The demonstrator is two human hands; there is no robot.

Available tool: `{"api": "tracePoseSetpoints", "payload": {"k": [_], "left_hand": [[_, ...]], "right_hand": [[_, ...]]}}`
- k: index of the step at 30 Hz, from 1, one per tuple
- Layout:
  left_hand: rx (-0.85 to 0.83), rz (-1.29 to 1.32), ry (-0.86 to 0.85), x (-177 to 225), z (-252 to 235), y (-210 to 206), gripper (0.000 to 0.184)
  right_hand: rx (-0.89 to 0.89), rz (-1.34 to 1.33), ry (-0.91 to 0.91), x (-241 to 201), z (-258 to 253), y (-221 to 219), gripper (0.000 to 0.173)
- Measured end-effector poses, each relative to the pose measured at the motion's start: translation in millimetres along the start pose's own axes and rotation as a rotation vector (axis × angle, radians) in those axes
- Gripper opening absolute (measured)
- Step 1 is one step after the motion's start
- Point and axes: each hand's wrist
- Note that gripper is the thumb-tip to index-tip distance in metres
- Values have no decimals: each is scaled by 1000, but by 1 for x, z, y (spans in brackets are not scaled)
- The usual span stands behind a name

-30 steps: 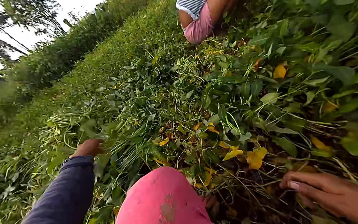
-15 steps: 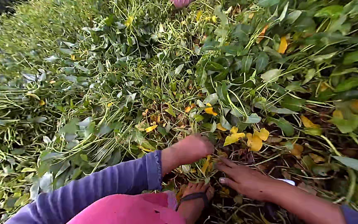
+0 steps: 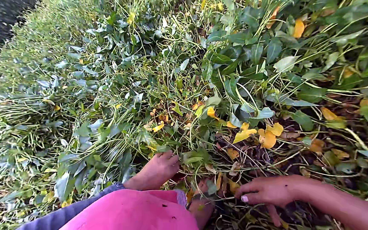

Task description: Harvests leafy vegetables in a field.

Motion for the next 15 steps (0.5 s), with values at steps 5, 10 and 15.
{"api": "tracePoseSetpoints", "payload": {"k": [5, 10, 15], "left_hand": [[-785, 330, 684, -7, 26, 18, 44], [131, 184, 170, -15, -6, 60, 25], [119, -150, -255, -4, -93, 52, 31]], "right_hand": [[-62, 47, -26, 5, -3, -2, 48], [-50, 3, 8, 3, 1, 1, 48], [19, -257, 33, 9, -2, -7, 51]]}}
Point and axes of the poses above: each hand's wrist, its own z-axis away from the middle knuckle, its own y-axis out of the back of the hand, x = y × z, and after that the axes turned 2 degrees about z, right-handed
